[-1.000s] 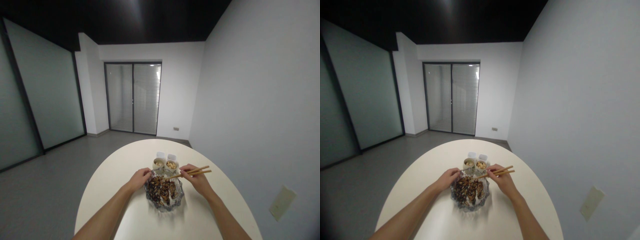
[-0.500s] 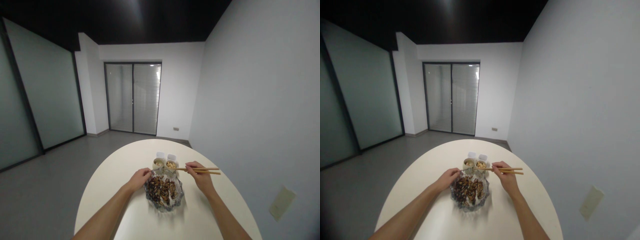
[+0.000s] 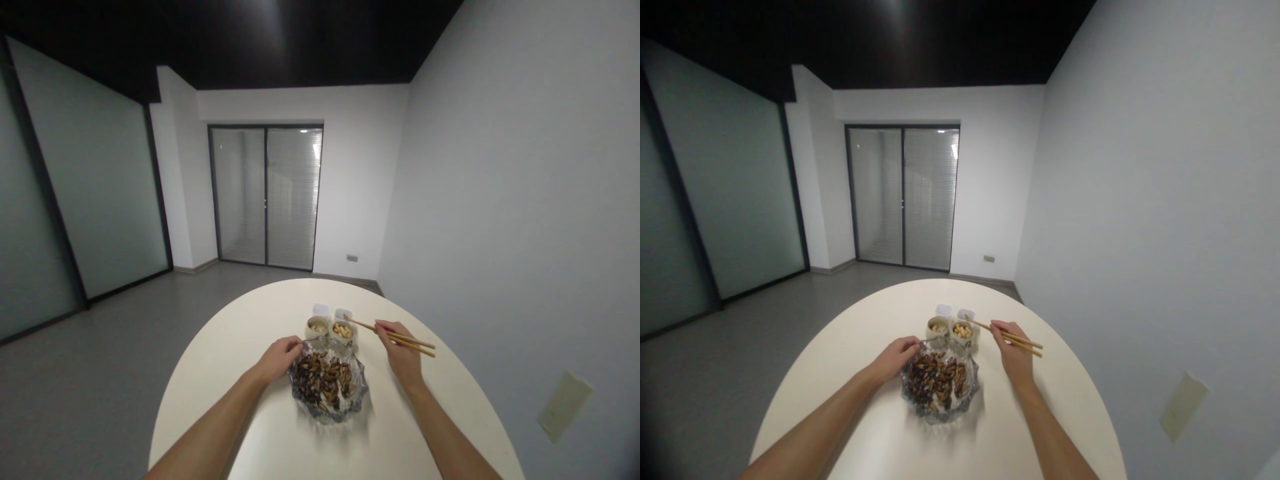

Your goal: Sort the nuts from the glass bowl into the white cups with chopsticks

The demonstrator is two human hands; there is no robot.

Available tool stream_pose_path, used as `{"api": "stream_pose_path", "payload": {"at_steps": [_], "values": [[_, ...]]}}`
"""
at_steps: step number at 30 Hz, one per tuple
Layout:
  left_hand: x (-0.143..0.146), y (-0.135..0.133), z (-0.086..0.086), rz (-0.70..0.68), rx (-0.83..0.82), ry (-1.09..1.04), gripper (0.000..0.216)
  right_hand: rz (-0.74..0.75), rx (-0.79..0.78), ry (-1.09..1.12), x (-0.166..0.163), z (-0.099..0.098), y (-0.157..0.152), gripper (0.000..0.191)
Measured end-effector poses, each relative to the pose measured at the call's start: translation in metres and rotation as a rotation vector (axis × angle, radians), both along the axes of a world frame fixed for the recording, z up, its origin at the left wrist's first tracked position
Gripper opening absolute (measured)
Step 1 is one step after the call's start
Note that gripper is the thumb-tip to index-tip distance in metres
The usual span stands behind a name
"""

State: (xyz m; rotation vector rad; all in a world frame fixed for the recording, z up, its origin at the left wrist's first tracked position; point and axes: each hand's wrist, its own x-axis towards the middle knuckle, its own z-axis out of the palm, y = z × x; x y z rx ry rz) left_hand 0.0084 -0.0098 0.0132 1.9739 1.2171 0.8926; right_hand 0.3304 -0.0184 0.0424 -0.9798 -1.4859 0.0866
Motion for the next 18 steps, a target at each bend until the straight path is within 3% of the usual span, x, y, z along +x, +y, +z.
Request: {"api": "stream_pose_path", "payload": {"at_steps": [18], "values": [[0.0011,-0.0003,0.0011,0.001,0.007,-0.004,0.035,0.002,-0.005,-0.032,0.0004,0.0057,-0.0012,0.023]]}}
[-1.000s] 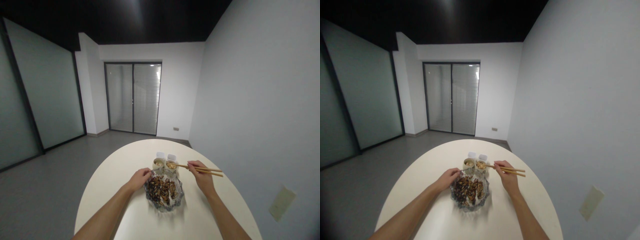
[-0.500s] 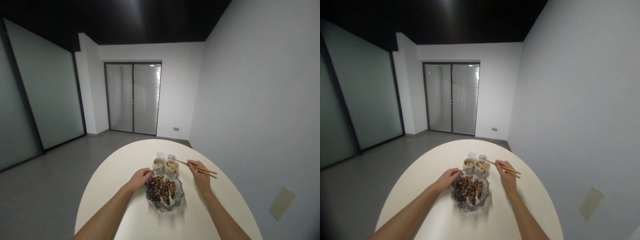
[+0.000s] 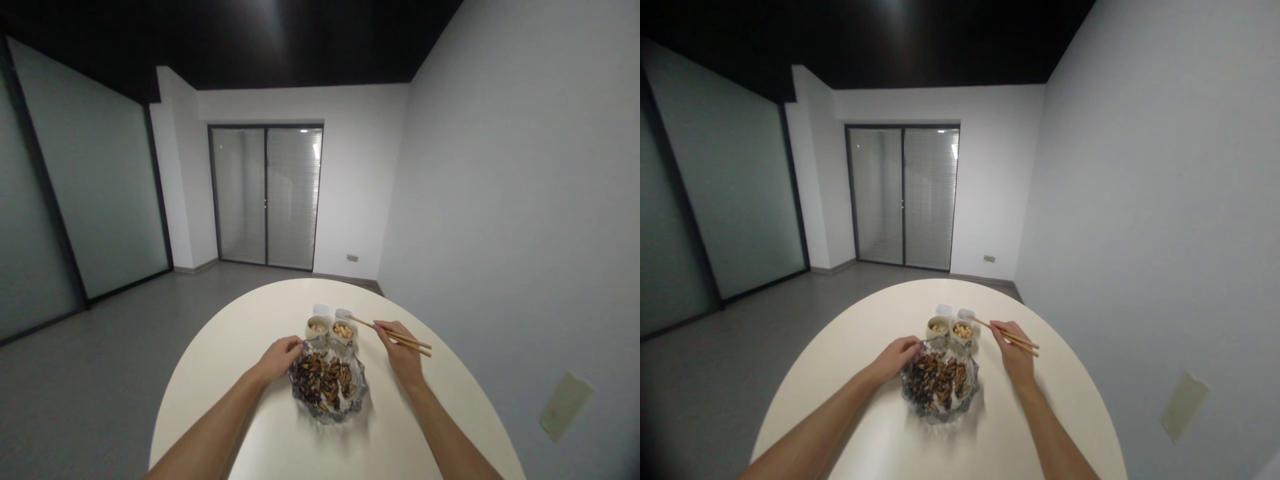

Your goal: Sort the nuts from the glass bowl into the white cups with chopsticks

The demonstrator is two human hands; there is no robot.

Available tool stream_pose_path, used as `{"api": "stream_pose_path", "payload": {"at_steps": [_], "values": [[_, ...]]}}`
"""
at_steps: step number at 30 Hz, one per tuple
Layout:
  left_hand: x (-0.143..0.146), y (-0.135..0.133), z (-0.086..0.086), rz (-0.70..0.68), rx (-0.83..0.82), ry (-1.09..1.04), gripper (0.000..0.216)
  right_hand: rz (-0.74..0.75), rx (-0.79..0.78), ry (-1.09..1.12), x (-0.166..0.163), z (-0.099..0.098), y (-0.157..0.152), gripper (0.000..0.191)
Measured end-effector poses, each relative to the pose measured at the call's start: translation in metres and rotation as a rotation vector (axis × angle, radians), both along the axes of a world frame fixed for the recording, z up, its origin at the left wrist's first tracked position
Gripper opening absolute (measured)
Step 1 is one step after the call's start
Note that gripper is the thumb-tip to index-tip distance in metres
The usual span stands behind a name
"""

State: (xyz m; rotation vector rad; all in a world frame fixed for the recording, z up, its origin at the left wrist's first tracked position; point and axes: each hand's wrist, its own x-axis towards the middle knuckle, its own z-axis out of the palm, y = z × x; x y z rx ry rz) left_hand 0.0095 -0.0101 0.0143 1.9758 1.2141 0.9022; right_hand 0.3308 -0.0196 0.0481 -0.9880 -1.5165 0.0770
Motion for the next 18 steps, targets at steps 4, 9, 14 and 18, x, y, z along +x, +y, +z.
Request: {"api": "stream_pose_path", "payload": {"at_steps": [4,9,14,18], "values": [[-0.001,-0.001,0.001,0.016,0.001,0.008,0.035,-0.018,0.001,0.058,0.001,0.009,-0.008,0.024],[-0.001,0.000,-0.001,0.004,-0.007,-0.009,0.034,0.100,-0.037,0.036,-0.006,0.018,-0.022,0.023],[-0.002,0.001,-0.002,0.012,0.000,0.006,0.035,0.218,-0.072,-0.106,-0.018,0.022,-0.032,0.022],[-0.002,0.001,-0.002,0.014,0.008,0.016,0.035,0.219,-0.079,-0.130,-0.019,0.023,-0.034,0.025]]}}
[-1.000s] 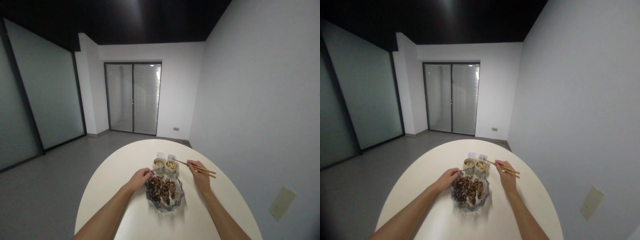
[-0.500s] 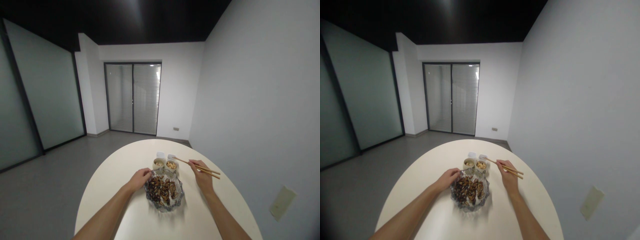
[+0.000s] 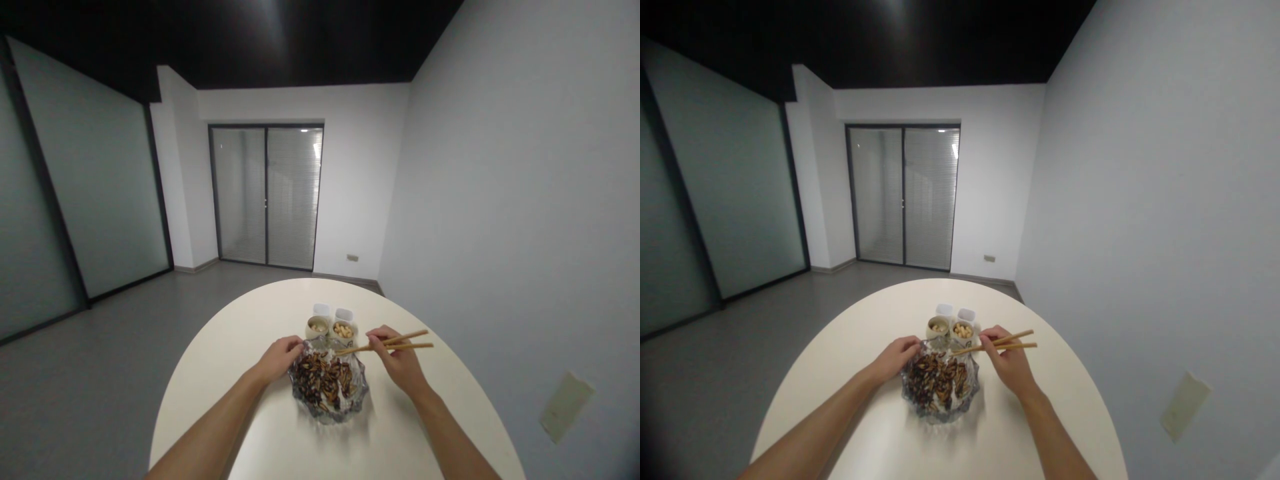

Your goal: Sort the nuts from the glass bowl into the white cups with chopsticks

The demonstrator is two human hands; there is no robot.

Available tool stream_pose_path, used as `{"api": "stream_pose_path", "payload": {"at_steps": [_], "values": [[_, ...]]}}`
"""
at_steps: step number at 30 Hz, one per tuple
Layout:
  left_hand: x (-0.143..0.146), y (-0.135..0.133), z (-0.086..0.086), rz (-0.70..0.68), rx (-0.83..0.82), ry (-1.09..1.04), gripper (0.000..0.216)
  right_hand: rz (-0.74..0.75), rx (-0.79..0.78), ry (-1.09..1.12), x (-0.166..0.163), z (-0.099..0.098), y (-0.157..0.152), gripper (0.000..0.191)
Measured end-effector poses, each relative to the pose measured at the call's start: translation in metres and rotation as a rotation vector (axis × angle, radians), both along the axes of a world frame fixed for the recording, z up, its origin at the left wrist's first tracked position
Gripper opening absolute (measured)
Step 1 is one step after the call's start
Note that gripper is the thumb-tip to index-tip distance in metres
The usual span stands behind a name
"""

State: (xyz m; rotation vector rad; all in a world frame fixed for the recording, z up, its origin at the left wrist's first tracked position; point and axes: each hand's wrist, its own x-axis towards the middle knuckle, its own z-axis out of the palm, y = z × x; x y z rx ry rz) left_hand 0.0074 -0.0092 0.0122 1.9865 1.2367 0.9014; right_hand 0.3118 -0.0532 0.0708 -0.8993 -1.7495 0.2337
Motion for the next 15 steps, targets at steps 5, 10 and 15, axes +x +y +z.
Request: {"api": "stream_pose_path", "payload": {"at_steps": [5,10,15], "values": [[0.0003,0.0004,-0.0007,0.000,-0.009,0.005,0.034,0.002,-0.003,0.001,0.0025,-0.0013,0.0013,0.026],[0.0010,0.0010,-0.0004,-0.003,-0.009,0.002,0.034,0.036,-0.025,-0.026,-0.0001,-0.0018,0.0006,0.025],[0.0017,-0.0004,0.0017,-0.001,-0.013,-0.003,0.034,0.062,-0.042,-0.061,-0.0030,-0.0009,-0.0019,0.025]]}}
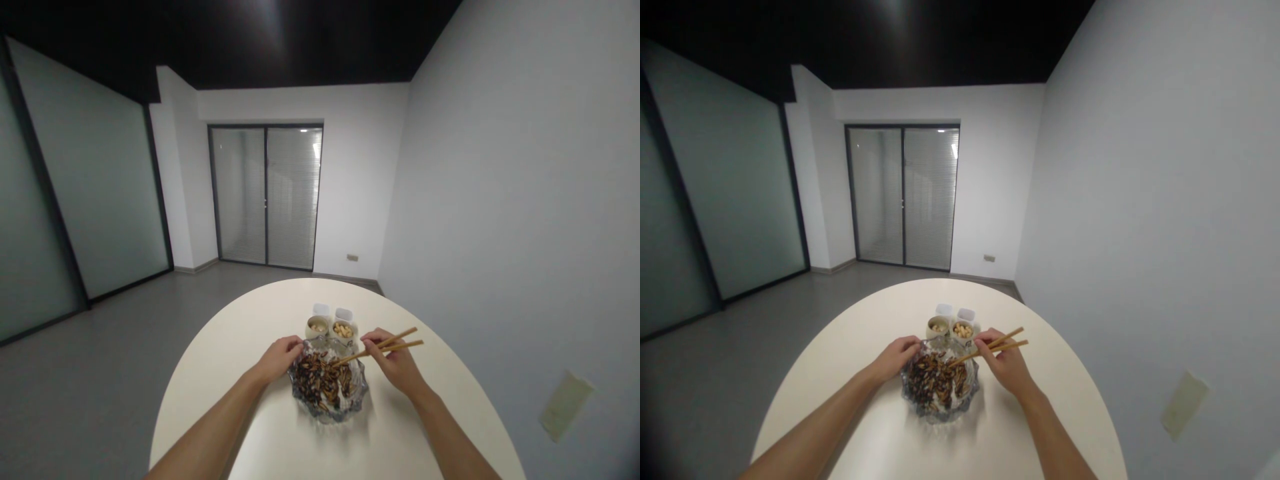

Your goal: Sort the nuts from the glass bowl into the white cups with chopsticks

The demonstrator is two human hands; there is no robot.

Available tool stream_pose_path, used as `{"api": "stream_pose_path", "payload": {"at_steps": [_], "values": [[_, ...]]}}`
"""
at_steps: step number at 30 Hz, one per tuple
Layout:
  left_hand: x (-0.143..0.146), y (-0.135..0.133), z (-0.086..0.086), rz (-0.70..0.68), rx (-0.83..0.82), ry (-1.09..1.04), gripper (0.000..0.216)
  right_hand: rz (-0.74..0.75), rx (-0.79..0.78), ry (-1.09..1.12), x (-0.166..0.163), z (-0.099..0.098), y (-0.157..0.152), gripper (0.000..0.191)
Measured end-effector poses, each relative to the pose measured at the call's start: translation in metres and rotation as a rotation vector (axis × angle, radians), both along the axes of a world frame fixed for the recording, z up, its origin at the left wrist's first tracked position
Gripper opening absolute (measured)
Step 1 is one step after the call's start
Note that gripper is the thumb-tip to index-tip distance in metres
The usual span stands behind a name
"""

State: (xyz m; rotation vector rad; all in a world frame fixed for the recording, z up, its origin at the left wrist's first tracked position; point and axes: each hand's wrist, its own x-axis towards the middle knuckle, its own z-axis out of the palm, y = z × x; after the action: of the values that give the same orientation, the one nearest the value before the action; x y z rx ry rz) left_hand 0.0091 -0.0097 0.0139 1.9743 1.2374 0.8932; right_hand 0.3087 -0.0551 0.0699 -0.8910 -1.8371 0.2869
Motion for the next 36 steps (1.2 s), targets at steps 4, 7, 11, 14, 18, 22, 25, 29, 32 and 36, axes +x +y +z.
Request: {"api": "stream_pose_path", "payload": {"at_steps": [4,7,11,14,18,22,25,29,32,36], "values": [[0.0002,-0.0004,0.0009,-0.004,-0.001,-0.006,0.035,0.021,-0.010,-0.025,0.0003,-0.0004,-0.0007,0.024],[0.0000,-0.0001,0.0004,0.000,-0.008,-0.010,0.034,0.023,-0.012,-0.034,0.0009,-0.0012,-0.0002,0.022],[-0.0004,0.0004,-0.0005,-0.004,-0.010,-0.018,0.034,0.019,-0.006,-0.025,0.0003,0.0000,-0.0007,0.023],[-0.0002,0.0003,-0.0002,-0.004,-0.010,-0.018,0.034,0.018,-0.007,-0.023,-0.0010,0.0013,-0.0016,0.023],[0.0003,-0.0002,0.0008,-0.004,-0.005,-0.019,0.034,0.033,-0.026,-0.038,-0.0026,-0.0003,-0.0013,0.022],[0.0007,-0.0002,0.0012,-0.010,0.001,-0.014,0.035,0.042,-0.025,-0.033,-0.0032,-0.0030,-0.0003,0.022],[0.0009,-0.0003,0.0014,-0.007,-0.004,-0.015,0.035,0.046,-0.017,-0.023,-0.0026,-0.0033,-0.0002,0.022],[0.0008,-0.0016,0.0028,-0.004,0.002,-0.012,0.034,0.022,-0.007,-0.013,-0.0017,-0.0011,-0.0002,0.023],[0.0005,-0.0023,0.0039,-0.005,0.004,-0.008,0.034,0.001,0.010,0.016,-0.0021,0.0012,0.0000,0.022],[-0.0002,-0.0022,0.0038,-0.012,-0.005,-0.015,0.034,-0.046,0.065,0.104,-0.0010,0.0020,0.0022,0.022]]}}
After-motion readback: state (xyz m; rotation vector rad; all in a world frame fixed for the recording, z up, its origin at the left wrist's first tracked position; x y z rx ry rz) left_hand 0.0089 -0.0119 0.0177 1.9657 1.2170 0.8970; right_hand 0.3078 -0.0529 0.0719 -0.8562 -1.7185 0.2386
